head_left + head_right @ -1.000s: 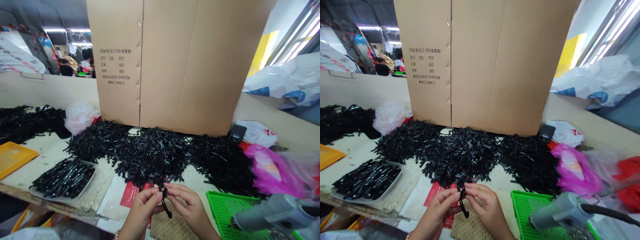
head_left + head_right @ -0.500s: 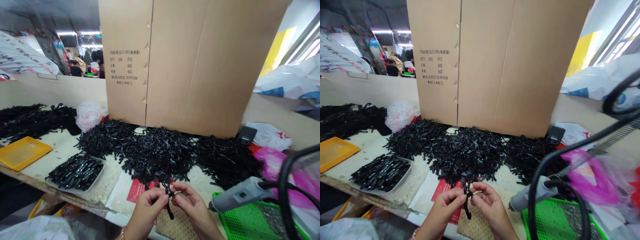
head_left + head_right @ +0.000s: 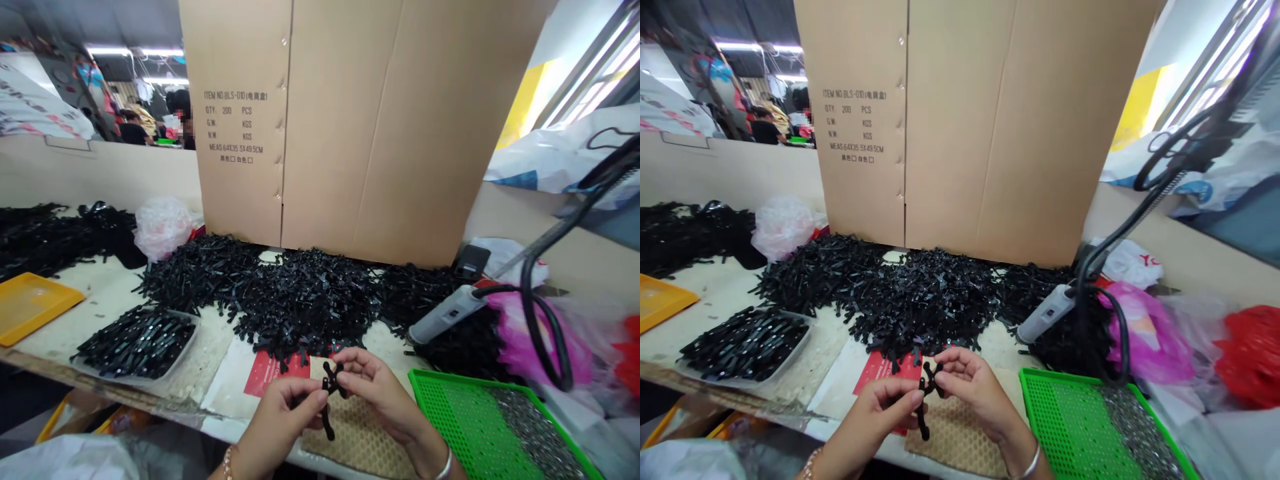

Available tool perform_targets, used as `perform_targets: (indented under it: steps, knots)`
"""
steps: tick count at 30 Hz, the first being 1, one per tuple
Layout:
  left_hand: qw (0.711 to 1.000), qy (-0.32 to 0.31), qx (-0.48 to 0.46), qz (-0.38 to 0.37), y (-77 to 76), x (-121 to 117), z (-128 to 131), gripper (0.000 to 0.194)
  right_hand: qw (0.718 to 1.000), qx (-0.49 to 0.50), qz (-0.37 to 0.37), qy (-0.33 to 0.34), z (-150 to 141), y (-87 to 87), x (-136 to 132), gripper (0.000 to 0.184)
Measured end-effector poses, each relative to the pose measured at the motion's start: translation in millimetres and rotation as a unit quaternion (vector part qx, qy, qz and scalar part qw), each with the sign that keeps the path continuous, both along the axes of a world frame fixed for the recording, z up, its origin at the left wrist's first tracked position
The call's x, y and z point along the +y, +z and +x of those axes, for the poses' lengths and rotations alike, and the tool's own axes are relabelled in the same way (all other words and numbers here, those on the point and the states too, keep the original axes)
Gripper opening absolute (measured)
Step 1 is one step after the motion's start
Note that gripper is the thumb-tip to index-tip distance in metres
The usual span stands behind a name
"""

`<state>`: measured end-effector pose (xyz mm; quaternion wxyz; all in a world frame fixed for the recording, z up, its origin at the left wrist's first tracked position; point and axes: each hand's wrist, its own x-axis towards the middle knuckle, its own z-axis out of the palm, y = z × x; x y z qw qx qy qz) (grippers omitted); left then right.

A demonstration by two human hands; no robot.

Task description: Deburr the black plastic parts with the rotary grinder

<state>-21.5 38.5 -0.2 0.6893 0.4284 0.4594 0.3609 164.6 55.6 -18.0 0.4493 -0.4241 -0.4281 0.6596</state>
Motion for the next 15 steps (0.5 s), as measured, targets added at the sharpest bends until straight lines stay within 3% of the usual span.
perform_targets:
  steps: [5,15]
  knots:
    - [0.995,-0.018,-0.059,-0.083,5.5,-5.1,3.7,0.039,0.998,0.031,-0.006,-0.061,-0.3,6.1,0.6,0.041]
    - [0.992,-0.030,-0.070,-0.101,5.0,-6.3,9.7,0.041,0.996,0.070,-0.019,-0.042,-0.4,8.6,-5.0,0.039]
